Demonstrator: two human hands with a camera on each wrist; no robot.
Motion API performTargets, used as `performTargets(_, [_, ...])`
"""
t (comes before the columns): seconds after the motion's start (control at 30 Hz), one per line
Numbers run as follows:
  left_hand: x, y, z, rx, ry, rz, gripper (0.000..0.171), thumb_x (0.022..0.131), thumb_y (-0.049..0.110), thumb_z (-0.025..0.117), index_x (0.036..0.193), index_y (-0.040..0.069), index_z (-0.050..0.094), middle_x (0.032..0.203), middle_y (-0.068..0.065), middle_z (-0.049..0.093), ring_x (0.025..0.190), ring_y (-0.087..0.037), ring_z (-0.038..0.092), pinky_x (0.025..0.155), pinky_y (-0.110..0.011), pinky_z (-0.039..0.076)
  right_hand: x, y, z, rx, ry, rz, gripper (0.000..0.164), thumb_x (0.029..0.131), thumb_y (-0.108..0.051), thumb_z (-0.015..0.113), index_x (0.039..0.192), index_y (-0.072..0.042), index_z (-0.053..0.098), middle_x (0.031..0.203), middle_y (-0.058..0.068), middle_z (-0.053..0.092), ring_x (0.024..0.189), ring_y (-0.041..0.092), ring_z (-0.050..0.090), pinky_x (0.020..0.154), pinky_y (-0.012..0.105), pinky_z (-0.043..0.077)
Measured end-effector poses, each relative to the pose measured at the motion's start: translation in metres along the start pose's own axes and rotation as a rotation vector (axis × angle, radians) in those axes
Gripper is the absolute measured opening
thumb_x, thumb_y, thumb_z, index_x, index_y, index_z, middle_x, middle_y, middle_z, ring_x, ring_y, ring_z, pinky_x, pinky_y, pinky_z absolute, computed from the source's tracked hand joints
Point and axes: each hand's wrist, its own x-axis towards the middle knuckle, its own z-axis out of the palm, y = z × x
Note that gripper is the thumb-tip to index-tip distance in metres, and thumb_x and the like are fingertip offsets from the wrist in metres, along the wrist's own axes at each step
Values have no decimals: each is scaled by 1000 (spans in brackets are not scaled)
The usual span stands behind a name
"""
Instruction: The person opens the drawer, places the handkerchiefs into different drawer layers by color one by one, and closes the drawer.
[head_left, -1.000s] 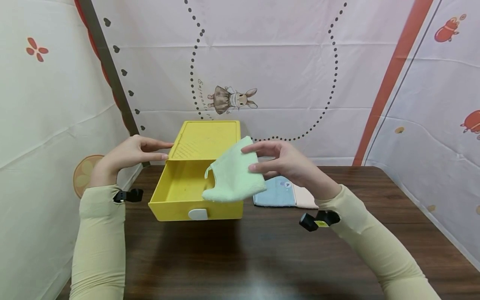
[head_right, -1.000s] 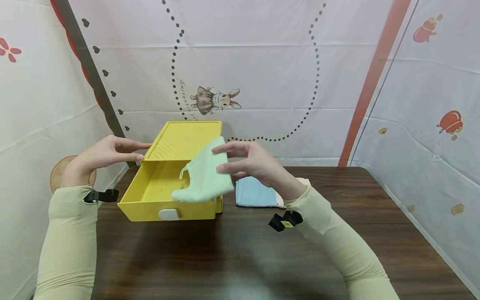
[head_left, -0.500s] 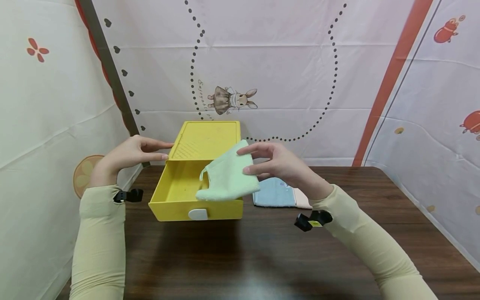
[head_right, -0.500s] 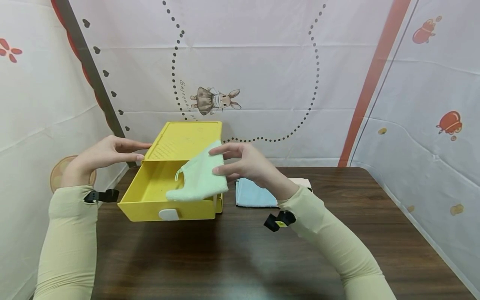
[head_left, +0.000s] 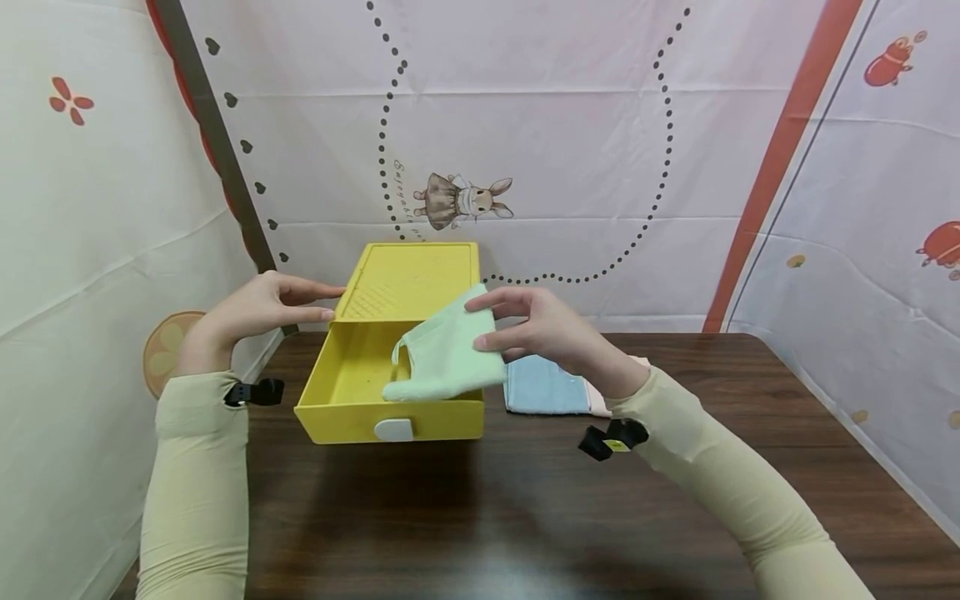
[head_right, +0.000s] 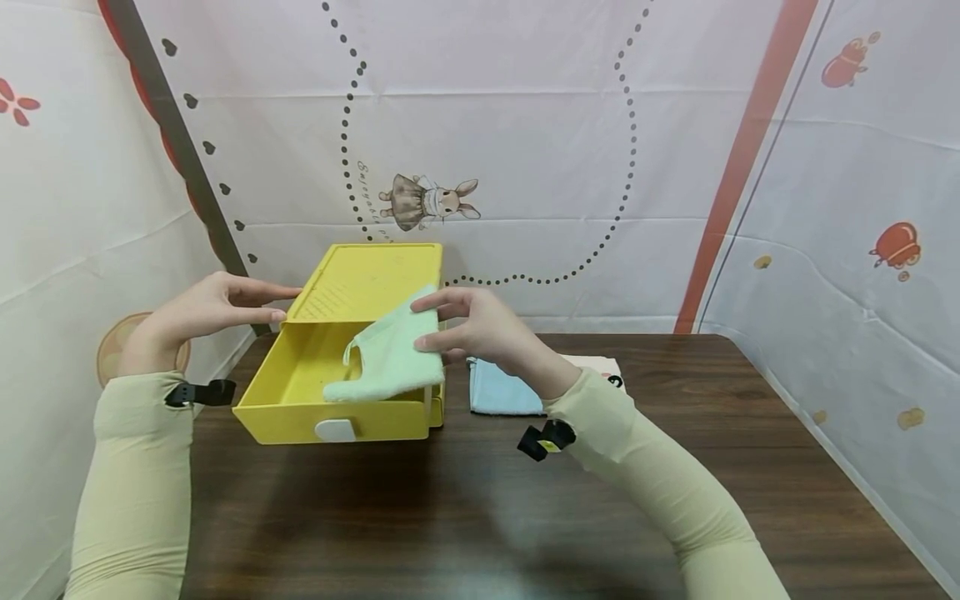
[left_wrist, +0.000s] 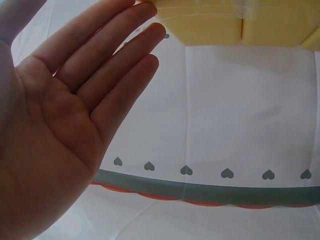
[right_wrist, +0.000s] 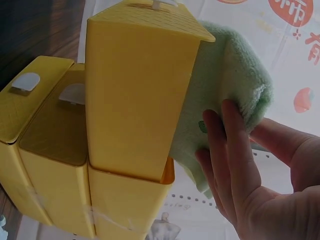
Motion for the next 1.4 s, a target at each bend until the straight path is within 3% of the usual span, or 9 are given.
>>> performTargets(0.27, [-1, 1, 0, 5, -1, 5, 46, 83, 39, 72, 126, 23, 64, 124, -4, 64, 110, -21, 60, 87, -43, 50, 3, -3, 3, -9, -13, 34, 46, 80, -3, 74, 124, -7, 59, 115, 16, 62, 86, 21, 69, 75, 41, 56])
performTargets(0.53, [-1, 1, -1, 17, 4, 2, 47, 83, 41, 72, 126, 23, 64, 125, -4, 64, 111, -21, 60, 87, -42, 50, 1, -11, -2, -107, -62, 66, 47, 79, -10, 76, 123, -12, 60, 116, 11, 64, 82, 21, 67, 73, 40, 56])
performTargets(0.8, [0, -2, 0, 18, 4, -5, 49, 82, 43, 72, 126, 24, 64, 125, -4, 64, 111, -23, 59, 88, -48, 49, -2, -15, -11, -69, -126, 92, 49, 79, -6, 76, 125, -11, 58, 121, 13, 62, 90, 26, 68, 77, 45, 55])
performTargets(0.97, [0, -1, 0, 14, 3, -3, 47, 83, 42, 72, 126, 24, 64, 124, -4, 64, 110, -22, 60, 88, -46, 50, -3, -17, -14, -82, -127, 112, 51, 77, -7, 78, 124, -12, 60, 124, 13, 59, 93, 27, 68, 77, 43, 56])
performTargets(1.4, [-1, 3, -1, 14, -1, -4, 47, 83, 39, 72, 126, 23, 63, 124, -5, 64, 110, -22, 60, 85, -41, 50, 2, -11, -3, -105, -97, 70, 53, 75, -4, 78, 125, -9, 60, 125, 16, 55, 99, 26, 67, 76, 41, 56])
